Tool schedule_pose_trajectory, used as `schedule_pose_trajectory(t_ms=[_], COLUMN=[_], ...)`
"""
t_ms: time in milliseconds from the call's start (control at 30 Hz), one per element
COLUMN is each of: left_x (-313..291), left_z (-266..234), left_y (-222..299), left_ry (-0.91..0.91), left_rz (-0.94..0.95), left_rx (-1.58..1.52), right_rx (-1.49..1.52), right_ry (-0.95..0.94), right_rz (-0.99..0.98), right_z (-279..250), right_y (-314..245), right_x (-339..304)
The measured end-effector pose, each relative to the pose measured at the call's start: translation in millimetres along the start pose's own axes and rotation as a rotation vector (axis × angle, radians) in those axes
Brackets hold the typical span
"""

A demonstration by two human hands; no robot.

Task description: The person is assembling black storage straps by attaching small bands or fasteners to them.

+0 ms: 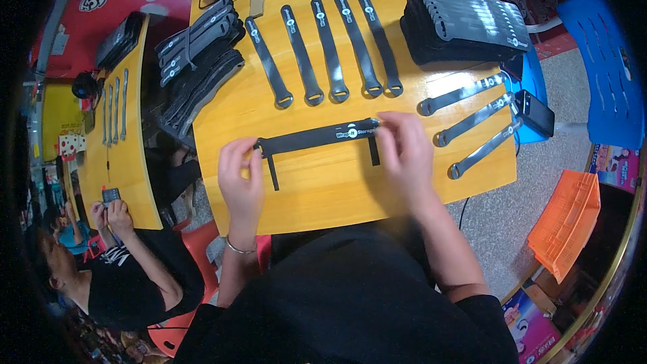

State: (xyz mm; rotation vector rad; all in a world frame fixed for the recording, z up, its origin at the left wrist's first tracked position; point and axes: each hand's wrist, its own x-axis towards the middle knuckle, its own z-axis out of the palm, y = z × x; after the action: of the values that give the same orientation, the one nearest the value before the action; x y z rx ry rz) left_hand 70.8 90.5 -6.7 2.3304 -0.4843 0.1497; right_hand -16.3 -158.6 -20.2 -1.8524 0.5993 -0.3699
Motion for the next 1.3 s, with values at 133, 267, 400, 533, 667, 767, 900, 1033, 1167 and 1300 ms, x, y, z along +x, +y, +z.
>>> schedule_pose_trajectory(t_ms=[133,267,400,533,667,767,900,1033,1167,1300], left_x=[-5.3,-13.1,-14.0,-14.0,-16.5,-19.2,-26.6,-37.6,-41.4,-31.6], left_z=[11.6,29.0,30.4,31.5,30.5,30.2,28.5,36.4,29.2,15.4], left_y=[35.3,40.4,44.0,40.7,46.6,57.2,80.9,87.1,79.4,58.0], left_ry=[-0.233,-0.520,-0.544,-0.528,-0.471,-0.432,-0.543,-0.643,-0.577,-0.403], left_rz=[0.359,0.380,0.384,0.382,0.357,0.427,0.327,0.178,0.113,-0.031], left_rx=[0.206,0.229,0.312,0.338,0.217,0.030,-0.317,-0.552,-0.647,-0.664], right_rx=[-0.547,-0.812,-1.005,-0.766,-0.887,-0.965,-0.896,-0.592,-0.501,-0.532], right_ry=[-0.438,-0.456,-0.409,-0.408,-0.297,-0.306,-0.421,-0.562,-0.639,-0.791], right_rz=[-0.654,-0.620,-0.530,-0.555,-0.418,-0.398,-0.301,-0.278,-0.367,-0.241], right_z=[12.0,14.2,-16.0,-75.9,-140.7,-149.7,-139.3,-94.8,-45.1,-32.9], right_y=[-32.3,-23.1,-11.7,-9.5,-24.1,-20.5,-12.1,-32.5,-55.4,-61.2], right_x=[-22.0,-30.8,-27.6,-20.8,-15.0,-14.4,-16.3,-33.1,-40.9,-32.2])
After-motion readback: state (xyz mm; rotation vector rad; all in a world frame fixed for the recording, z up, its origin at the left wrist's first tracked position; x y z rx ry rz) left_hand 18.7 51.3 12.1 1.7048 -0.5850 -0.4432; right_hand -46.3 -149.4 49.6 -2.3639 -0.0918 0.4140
